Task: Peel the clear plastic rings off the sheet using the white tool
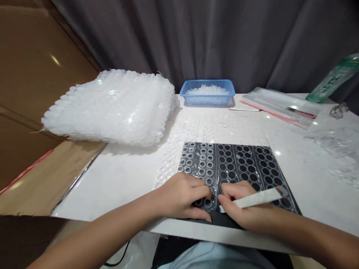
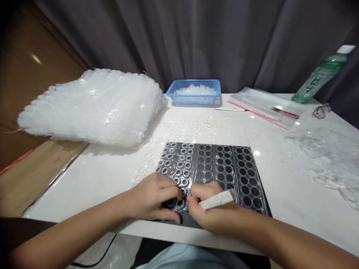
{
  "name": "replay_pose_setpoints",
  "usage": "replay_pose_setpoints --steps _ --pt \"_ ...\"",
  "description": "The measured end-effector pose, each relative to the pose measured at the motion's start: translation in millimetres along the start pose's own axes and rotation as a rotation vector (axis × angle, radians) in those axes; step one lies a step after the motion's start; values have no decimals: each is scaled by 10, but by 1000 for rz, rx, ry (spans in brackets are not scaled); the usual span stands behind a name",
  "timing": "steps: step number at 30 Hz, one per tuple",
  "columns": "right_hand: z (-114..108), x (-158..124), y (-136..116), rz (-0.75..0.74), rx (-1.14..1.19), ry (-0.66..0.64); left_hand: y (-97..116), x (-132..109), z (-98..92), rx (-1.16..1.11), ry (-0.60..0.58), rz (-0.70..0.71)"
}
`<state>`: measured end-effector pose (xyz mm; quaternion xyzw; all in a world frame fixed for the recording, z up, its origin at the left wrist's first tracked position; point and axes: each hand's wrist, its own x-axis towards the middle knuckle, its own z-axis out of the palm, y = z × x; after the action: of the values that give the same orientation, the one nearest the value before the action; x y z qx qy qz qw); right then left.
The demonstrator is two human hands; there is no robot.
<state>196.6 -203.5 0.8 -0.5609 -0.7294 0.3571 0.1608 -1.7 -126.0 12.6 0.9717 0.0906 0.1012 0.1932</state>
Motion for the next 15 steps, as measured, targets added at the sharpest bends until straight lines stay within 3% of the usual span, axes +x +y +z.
replay_pose_setpoints --steps 4,8,15 --pt "0 7 37 -22 80 12 2 -6 -1 -20 1 4" --pt "13 32 35 34 256 134 10 -9 9 -27 7 -31" --pt "30 38 -20 18 90 160 12 -6 25 18 15 -23"
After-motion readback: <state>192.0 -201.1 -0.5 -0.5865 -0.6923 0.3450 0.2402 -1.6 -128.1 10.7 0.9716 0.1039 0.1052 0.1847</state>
